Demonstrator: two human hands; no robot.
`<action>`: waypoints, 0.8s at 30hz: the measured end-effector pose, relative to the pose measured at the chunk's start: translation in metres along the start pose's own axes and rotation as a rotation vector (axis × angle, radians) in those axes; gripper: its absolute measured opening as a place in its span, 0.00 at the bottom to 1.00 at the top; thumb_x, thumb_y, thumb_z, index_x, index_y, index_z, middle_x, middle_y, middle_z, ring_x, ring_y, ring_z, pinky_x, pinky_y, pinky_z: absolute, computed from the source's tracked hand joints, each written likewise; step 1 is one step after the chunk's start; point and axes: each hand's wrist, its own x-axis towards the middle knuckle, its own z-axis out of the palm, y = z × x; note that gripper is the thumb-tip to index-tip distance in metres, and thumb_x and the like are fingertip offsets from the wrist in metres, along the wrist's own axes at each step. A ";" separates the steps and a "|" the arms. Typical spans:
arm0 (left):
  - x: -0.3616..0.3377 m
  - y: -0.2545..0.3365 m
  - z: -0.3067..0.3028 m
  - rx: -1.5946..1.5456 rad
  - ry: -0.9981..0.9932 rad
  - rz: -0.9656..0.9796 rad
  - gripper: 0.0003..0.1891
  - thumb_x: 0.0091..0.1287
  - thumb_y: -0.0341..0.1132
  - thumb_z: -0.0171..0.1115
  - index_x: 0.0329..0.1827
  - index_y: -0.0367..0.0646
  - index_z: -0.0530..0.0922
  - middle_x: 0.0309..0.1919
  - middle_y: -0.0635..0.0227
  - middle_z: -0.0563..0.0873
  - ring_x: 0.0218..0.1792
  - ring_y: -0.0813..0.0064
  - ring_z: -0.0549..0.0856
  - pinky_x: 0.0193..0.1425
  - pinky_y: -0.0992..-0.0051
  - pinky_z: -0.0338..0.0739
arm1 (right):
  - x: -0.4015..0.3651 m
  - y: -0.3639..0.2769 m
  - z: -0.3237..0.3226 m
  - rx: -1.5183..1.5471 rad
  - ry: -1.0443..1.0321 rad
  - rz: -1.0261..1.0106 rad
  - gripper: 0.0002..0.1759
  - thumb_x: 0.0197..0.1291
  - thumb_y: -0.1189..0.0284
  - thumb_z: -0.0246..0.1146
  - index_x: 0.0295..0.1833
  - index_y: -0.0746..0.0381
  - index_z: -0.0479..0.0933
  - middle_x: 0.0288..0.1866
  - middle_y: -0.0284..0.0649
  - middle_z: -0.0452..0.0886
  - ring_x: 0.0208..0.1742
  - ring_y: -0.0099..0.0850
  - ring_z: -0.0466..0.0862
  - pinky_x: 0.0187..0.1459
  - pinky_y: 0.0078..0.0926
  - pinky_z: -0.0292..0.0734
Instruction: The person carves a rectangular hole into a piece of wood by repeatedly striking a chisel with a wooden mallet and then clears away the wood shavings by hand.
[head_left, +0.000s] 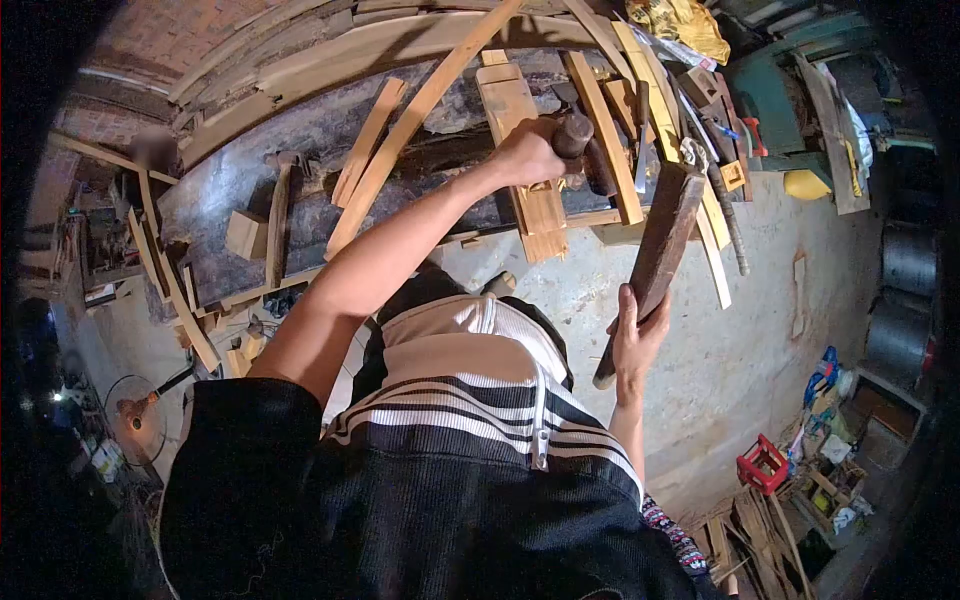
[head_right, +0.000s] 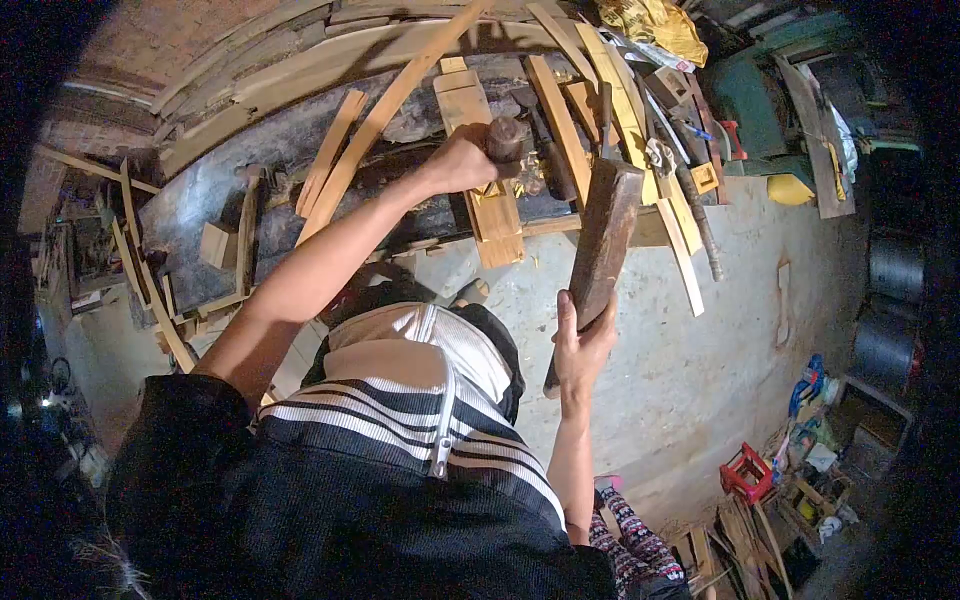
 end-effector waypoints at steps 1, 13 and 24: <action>-0.003 -0.002 0.001 0.042 -0.015 0.010 0.18 0.56 0.41 0.76 0.43 0.39 0.84 0.39 0.57 0.90 0.40 0.64 0.89 0.50 0.68 0.81 | -0.001 -0.001 0.001 -0.014 -0.008 0.016 0.26 0.63 0.63 0.70 0.57 0.69 0.70 0.26 0.37 0.79 0.19 0.23 0.76 0.20 0.25 0.73; -0.039 0.003 0.033 -0.307 0.056 0.446 0.12 0.59 0.37 0.71 0.41 0.39 0.85 0.32 0.59 0.89 0.37 0.70 0.90 0.42 0.68 0.82 | -0.010 -0.007 0.012 0.191 0.026 -0.277 0.31 0.57 0.74 0.67 0.64 0.73 0.66 0.35 0.42 0.81 0.27 0.30 0.81 0.30 0.26 0.77; -0.070 0.013 0.069 0.377 -0.371 0.378 0.09 0.55 0.32 0.63 0.40 0.49 0.84 0.32 0.60 0.87 0.37 0.56 0.88 0.42 0.59 0.83 | -0.034 0.034 0.009 -0.130 -0.077 -0.106 0.27 0.59 0.65 0.71 0.56 0.71 0.70 0.31 0.57 0.82 0.33 0.33 0.81 0.40 0.33 0.78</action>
